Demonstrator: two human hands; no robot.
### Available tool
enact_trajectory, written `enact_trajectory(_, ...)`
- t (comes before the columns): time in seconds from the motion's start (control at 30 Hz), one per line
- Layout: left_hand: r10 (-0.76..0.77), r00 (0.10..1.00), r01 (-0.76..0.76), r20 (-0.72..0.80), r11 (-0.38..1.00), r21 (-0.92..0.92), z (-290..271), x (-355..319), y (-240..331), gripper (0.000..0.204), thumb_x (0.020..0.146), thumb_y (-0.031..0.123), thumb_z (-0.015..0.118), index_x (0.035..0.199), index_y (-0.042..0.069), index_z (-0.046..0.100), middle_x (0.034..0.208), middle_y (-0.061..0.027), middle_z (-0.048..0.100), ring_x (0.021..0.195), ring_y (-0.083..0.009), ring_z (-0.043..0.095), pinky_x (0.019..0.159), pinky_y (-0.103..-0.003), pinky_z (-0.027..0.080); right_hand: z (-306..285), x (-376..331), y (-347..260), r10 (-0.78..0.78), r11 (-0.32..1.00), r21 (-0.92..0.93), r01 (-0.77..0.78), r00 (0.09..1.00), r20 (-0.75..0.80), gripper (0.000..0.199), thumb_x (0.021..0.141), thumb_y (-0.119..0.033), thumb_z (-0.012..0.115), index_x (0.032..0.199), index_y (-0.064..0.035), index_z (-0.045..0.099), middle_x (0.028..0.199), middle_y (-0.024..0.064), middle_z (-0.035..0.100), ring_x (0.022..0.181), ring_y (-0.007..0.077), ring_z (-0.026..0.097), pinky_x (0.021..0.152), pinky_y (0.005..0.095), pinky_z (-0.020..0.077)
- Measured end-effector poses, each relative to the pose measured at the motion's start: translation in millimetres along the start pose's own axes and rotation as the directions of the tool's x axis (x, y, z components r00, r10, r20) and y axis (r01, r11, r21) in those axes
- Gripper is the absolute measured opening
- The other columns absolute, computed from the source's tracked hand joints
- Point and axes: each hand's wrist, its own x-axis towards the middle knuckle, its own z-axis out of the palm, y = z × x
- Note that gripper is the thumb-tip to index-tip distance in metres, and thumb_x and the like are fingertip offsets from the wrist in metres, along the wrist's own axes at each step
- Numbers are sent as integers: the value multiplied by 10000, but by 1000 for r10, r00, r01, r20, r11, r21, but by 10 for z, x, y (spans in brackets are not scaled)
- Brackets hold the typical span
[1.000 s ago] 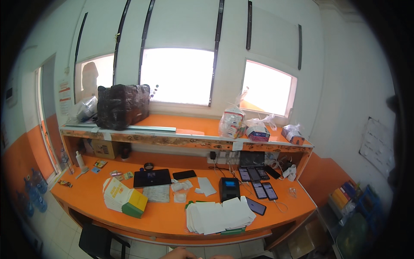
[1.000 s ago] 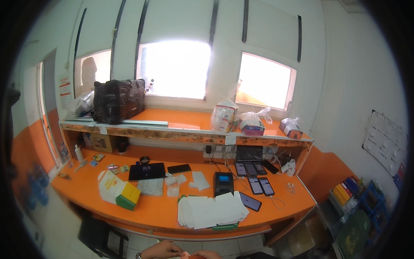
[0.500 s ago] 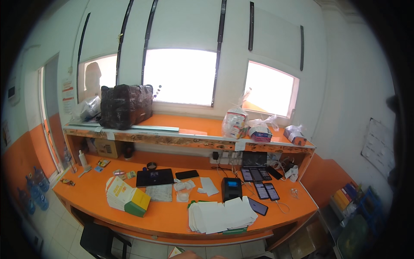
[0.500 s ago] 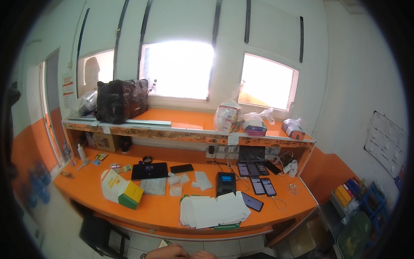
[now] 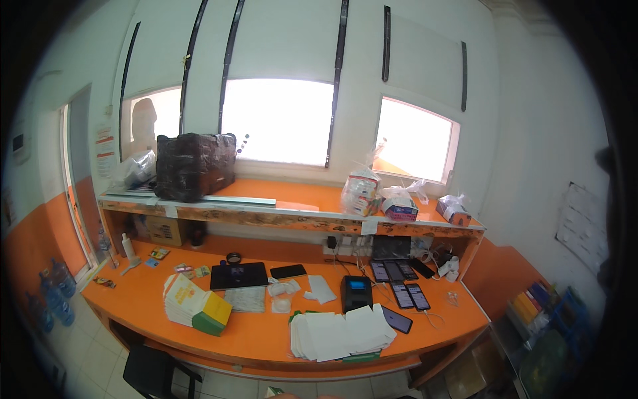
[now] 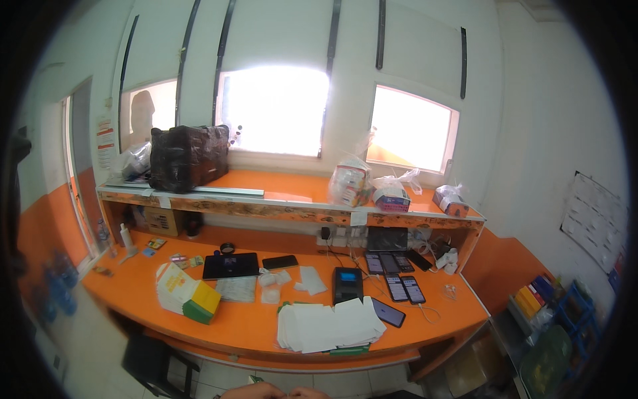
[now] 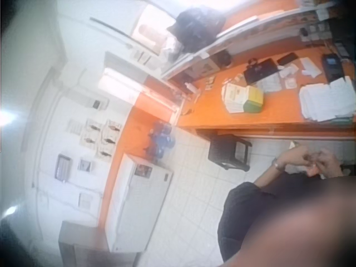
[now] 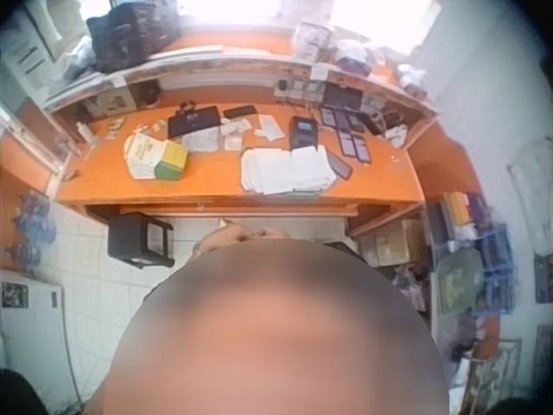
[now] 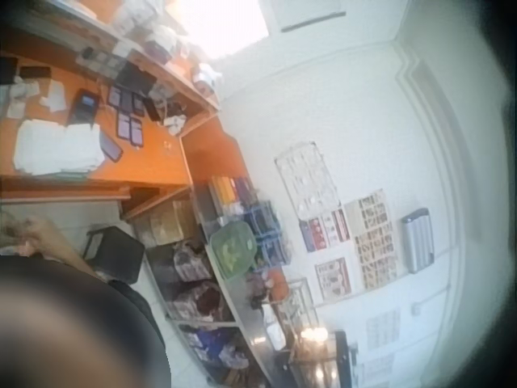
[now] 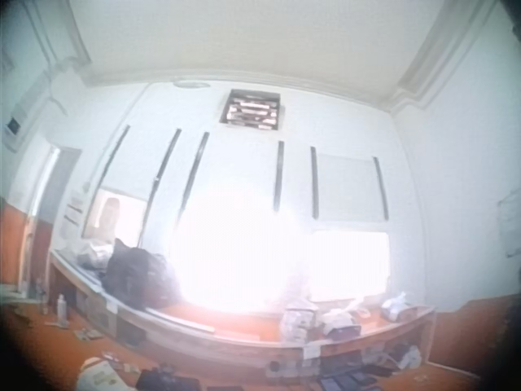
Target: The person folds flat paperboard pieces into small rectangular boxes at a counter. They repeatedly pick up a piece, fold the sides, and tuck the flaps to form a box, then place it on the counter. The process is repeated for multiple units.
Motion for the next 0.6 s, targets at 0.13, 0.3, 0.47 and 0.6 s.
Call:
enact_trajectory(0.13,15,980,-12,-199,1000,17,-75,-42,197,179,822,191,624,766,23,598,686,-150,586,641,-286,574,605,-390,435,-65,40,271,-158,946,-324,23,904,-398,375,797,-166,697,1145,-61,603,1066,163,590,993,326,555,855,397,438)
enact_trajectory(0.3,205,897,-127,-392,968,215,-171,-71,411,185,821,188,612,718,48,551,693,-135,544,682,-315,527,662,-414,409,-187,-37,579,-95,964,-266,27,965,-244,415,829,-222,676,1171,-23,550,1093,123,567,1055,256,535,928,374,404)
enact_trajectory(0.47,246,880,-163,-407,960,229,-184,-19,370,187,837,210,622,770,41,576,774,-132,568,781,-293,544,758,-431,388,50,152,876,203,819,573,-24,947,-250,392,839,-277,652,1133,-38,552,1105,164,558,1037,297,550,898,403,426)
enact_trajectory(0.6,114,644,119,-756,962,247,-204,67,57,432,858,242,648,1213,42,507,1194,-133,518,1097,-242,515,925,-356,415,-85,204,842,262,362,886,290,880,-395,121,868,-64,595,844,-80,478,773,20,536,710,109,515,670,263,447)
